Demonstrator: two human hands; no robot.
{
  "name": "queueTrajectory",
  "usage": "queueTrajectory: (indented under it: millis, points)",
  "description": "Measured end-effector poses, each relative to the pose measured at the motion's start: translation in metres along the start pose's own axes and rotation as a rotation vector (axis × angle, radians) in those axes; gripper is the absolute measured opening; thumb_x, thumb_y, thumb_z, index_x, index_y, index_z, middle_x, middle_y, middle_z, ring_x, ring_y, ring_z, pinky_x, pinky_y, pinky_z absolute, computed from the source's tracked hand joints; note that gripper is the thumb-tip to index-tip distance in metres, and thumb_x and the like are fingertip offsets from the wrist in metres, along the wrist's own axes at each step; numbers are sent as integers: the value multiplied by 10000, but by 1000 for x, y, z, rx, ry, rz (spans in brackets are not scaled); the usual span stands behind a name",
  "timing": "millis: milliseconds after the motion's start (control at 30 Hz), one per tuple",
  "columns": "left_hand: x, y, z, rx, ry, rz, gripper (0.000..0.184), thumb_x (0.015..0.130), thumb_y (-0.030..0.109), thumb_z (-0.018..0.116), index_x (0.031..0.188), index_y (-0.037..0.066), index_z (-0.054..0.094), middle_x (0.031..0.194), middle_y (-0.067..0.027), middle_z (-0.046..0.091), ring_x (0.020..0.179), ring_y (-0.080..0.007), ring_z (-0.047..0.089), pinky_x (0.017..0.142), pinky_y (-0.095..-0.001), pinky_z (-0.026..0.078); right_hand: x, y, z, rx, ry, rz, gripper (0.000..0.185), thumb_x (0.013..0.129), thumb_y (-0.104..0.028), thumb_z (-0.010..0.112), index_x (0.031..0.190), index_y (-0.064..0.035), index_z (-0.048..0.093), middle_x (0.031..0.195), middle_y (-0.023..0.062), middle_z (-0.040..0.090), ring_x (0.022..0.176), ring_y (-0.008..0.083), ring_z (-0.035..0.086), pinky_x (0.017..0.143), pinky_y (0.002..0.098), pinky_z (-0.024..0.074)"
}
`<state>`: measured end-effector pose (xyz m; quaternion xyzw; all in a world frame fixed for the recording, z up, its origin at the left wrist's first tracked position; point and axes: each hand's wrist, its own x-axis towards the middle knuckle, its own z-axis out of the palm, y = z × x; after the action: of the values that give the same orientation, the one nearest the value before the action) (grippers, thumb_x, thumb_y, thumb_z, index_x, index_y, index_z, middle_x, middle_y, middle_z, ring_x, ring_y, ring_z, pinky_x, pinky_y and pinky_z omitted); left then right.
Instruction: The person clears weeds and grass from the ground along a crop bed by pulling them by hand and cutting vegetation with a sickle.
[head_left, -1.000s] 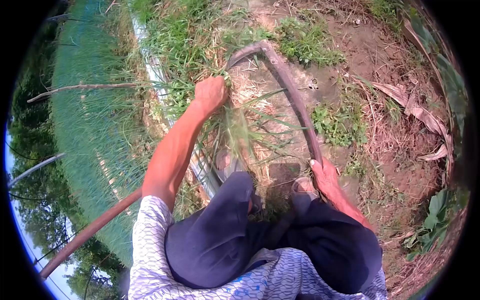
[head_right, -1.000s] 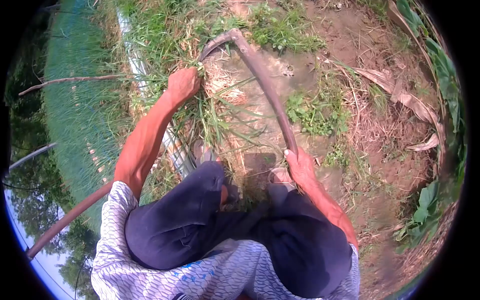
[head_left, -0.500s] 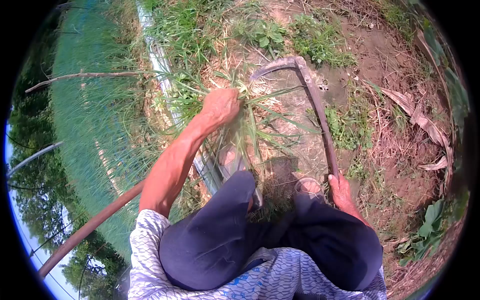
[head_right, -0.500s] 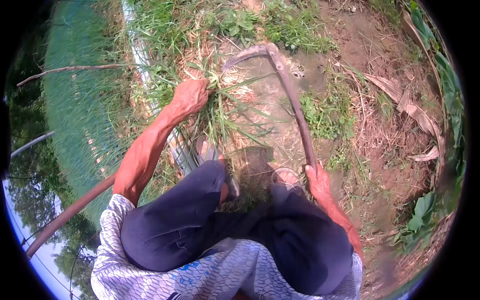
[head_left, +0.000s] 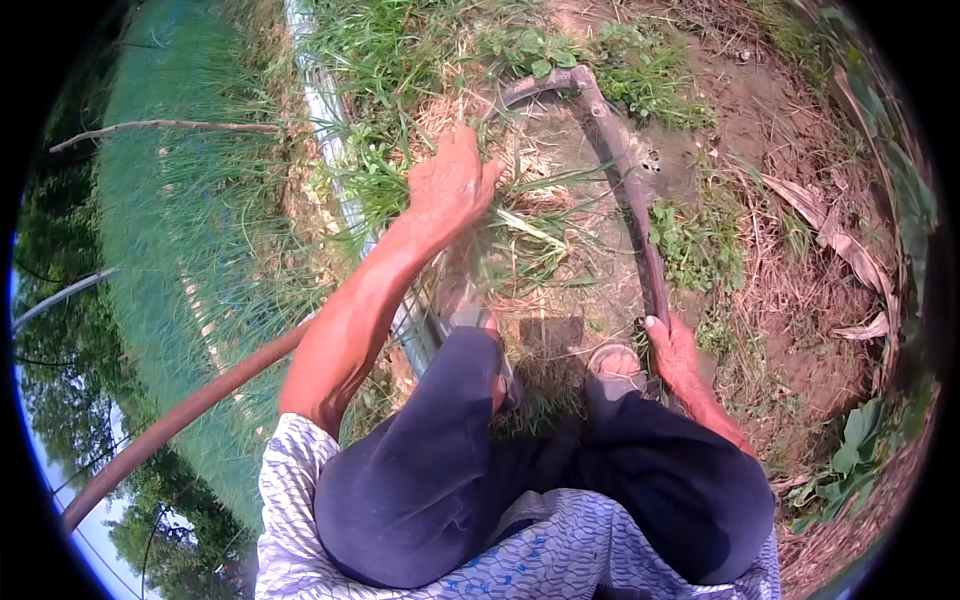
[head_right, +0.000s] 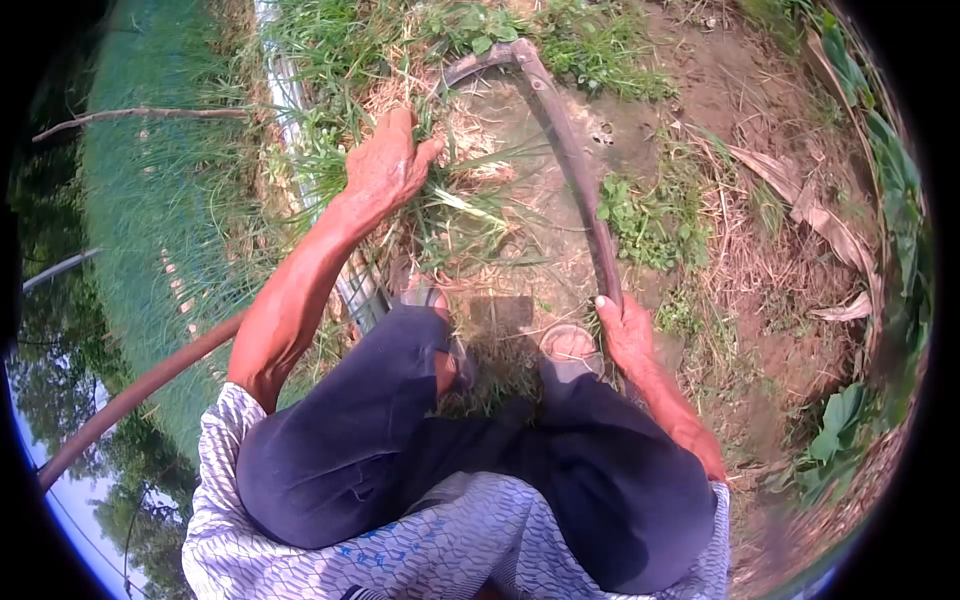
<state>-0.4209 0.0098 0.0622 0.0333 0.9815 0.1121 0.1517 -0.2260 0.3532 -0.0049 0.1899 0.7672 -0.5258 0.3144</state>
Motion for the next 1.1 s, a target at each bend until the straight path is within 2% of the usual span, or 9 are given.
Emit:
queueTrajectory:
  millis: [200, 467, 567, 767, 833, 933, 1000, 1067, 1100]
  points:
    - [30, -22, 25, 122, -159, -196, 370, 883, 348, 563, 997, -1, 518, 833, -216, 657, 807, -423, 644, 733, -508, 492, 20, -44, 10, 86, 74, -40, 388, 939, -402, 555, 960, -16, 582, 725, 2, 504, 708, 110, 447, 631, 296, 406]
    - [3, -15, -11, -406, -475, 236, 222, 860, 253, 549, 888, 36, 582, 797, -203, 612, 778, -386, 611, 717, -482, 469, -26, 13, -4, -129, 56, -4, 345, 936, -387, 570, 929, -42, 541, 701, 2, 494, 651, 109, 456, 574, 289, 372]
    - [-28, 3, -6, -174, -703, 307, 265, 910, 315, 547, 986, 63, 574, 716, -186, 571, 729, -382, 589, 682, -460, 447, -6, -3, -5, 52, 3, 87, 325, 943, -367, 556, 965, -43, 542, 719, 27, 525, 667, 132, 498, 591, 313, 416]
    - [15, -23, -4, 156, -65, 225, 306, 848, 311, 636, 1036, 76, 578, 1155, -135, 557, 1073, -367, 540, 851, -468, 447, 7, -62, 2, 479, 45, 168, 283, 930, -357, 589, 899, -103, 469, 544, -57, 363, 381, 64, 336, 344, 238, 301]
    - [30, -41, 12, 272, 210, 619, 391, 831, 353, 652, 1121, 95, 598, 1274, -115, 517, 1219, -327, 453, 978, -505, 353, 6, -62, 4, 459, 43, 153, 291, 924, -361, 597, 900, -98, 474, 549, -57, 369, 387, 61, 339, 347, 237, 298]
    - [33, -53, 18, 265, 47, 507, 430, 842, 390, 635, 1179, 124, 605, 1361, -100, 454, 1301, -256, 369, 1043, -519, 266, 0, -47, 6, 447, 43, 148, 312, 909, -371, 616, 898, -85, 491, 575, -55, 394, 417, 50, 349, 365, 231, 287]
    - [35, -58, 11, 287, 89, 546, 369, 864, 410, 597, 1070, 106, 635, 1253, -120, 545, 1215, -249, 473, 1012, -483, 316, -9, -36, 8, 392, 35, 146, 300, 909, -358, 618, 893, -84, 497, 593, -55, 404, 439, 43, 356, 378, 229, 282]
    - [33, -60, -1, 539, -308, 433, 330, 896, 406, 552, 920, 88, 637, 1094, -118, 631, 1086, -244, 568, 983, -430, 348, -17, -32, 8, 399, 40, 157, 274, 911, -329, 617, 894, -82, 500, 601, -58, 408, 447, 40, 353, 386, 227, 278]
    - [23, -74, 2, 438, -129, 468, 403, 910, 422, 517, 773, 54, 607, 829, -141, 657, 858, -296, 636, 851, -414, 437, -21, -34, 7, 393, 38, 181, 260, 911, -315, 617, 894, -82, 502, 603, -60, 407, 450, 40, 348, 387, 227, 273]
